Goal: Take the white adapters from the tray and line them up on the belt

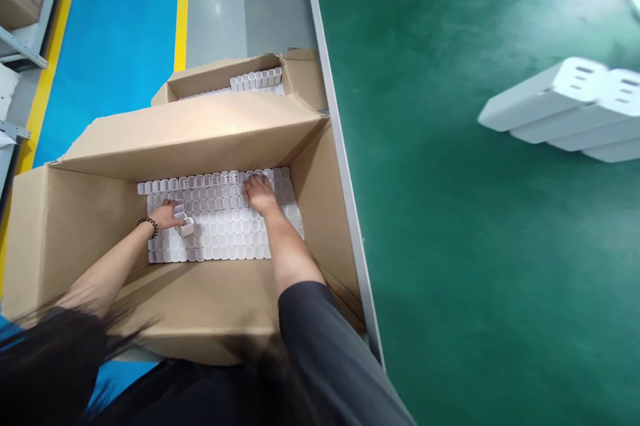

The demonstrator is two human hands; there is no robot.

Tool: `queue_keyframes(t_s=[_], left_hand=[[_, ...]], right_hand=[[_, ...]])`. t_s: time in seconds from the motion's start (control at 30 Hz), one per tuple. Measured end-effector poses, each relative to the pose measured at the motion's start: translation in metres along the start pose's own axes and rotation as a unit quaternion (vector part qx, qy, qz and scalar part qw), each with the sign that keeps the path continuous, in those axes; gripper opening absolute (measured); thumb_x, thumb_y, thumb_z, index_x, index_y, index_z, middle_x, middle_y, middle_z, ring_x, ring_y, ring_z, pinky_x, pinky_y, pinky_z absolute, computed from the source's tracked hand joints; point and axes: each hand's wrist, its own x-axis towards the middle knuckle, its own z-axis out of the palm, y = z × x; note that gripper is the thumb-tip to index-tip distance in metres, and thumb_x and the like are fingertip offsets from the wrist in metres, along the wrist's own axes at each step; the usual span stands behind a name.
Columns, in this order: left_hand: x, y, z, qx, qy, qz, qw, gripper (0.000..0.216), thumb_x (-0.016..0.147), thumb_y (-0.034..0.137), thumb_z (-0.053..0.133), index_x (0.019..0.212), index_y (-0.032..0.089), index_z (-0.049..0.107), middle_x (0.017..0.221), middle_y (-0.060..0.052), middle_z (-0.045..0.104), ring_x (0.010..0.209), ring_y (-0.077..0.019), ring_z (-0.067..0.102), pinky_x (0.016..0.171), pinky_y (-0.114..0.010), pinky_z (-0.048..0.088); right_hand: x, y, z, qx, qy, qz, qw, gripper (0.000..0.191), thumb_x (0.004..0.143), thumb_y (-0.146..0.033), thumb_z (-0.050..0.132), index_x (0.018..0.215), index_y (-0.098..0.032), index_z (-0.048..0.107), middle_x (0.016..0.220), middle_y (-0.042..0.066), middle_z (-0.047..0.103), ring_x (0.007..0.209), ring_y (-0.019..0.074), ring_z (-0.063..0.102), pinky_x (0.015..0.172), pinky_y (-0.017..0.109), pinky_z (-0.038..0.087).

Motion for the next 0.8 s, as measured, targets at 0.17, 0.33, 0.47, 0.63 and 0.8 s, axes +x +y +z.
queue_keyframes(t_s=[0.17, 0.33, 0.47, 0.63, 0.8], left_hand=[[-0.001, -0.007, -0.003, -0.042, 0.027, -0.040, 0.998, 0.047, 0.094, 0.045, 0.061, 0.131, 0.016, 0.054, 0.132, -0.012, 0.056, 0.117, -0.0269, 0.057, 0.100, -0.048, 0.050], [-0.007, -0.019, -0.003, -0.081, 0.096, -0.142, 0.982, 0.050, 0.093, 0.046, 0.063, 0.133, 0.016, 0.053, 0.135, -0.013, 0.054, 0.117, -0.0268, 0.057, 0.100, -0.048, 0.049], [-0.010, -0.022, -0.004, -0.100, 0.174, -0.237, 0.951, 0.053, 0.093, 0.046, 0.063, 0.135, 0.017, 0.050, 0.142, -0.014, 0.048, 0.127, -0.0306, 0.050, 0.105, -0.053, 0.045], [-0.006, -0.014, 0.003, -0.150, 0.236, -0.289, 0.916, 0.054, 0.094, 0.047, 0.061, 0.138, 0.018, 0.048, 0.144, -0.014, 0.044, 0.129, -0.0317, 0.047, 0.106, -0.055, 0.043], [-0.001, -0.010, 0.014, -0.236, 0.217, -0.302, 0.898, 0.051, 0.095, 0.045, 0.060, 0.138, 0.019, 0.048, 0.143, -0.013, 0.047, 0.124, -0.0294, 0.052, 0.103, -0.052, 0.048]], right_hand=[[-0.013, -0.011, 0.000, -0.002, -0.048, -0.107, 0.993, 0.038, 0.099, -0.032, 0.052, 0.134, -0.018, 0.055, 0.147, 0.012, 0.048, 0.138, 0.0292, 0.040, 0.116, 0.053, 0.030], [-0.006, -0.023, 0.006, -0.014, -0.122, -0.122, 0.985, 0.037, 0.095, -0.034, 0.062, 0.129, -0.020, 0.059, 0.148, 0.011, 0.047, 0.132, 0.0291, 0.048, 0.108, 0.053, 0.043], [0.001, -0.027, 0.004, -0.017, -0.163, -0.107, 0.981, 0.036, 0.096, -0.035, 0.061, 0.129, -0.022, 0.059, 0.147, 0.011, 0.048, 0.129, 0.0278, 0.051, 0.106, 0.052, 0.046], [0.000, -0.026, 0.003, -0.005, -0.182, -0.092, 0.979, 0.038, 0.096, -0.034, 0.061, 0.132, -0.023, 0.057, 0.152, 0.011, 0.043, 0.134, 0.0292, 0.047, 0.109, 0.054, 0.042], [-0.002, -0.025, 0.001, 0.008, -0.189, -0.086, 0.978, 0.039, 0.095, -0.033, 0.062, 0.133, -0.022, 0.057, 0.153, 0.010, 0.042, 0.135, 0.0299, 0.046, 0.110, 0.055, 0.041]])
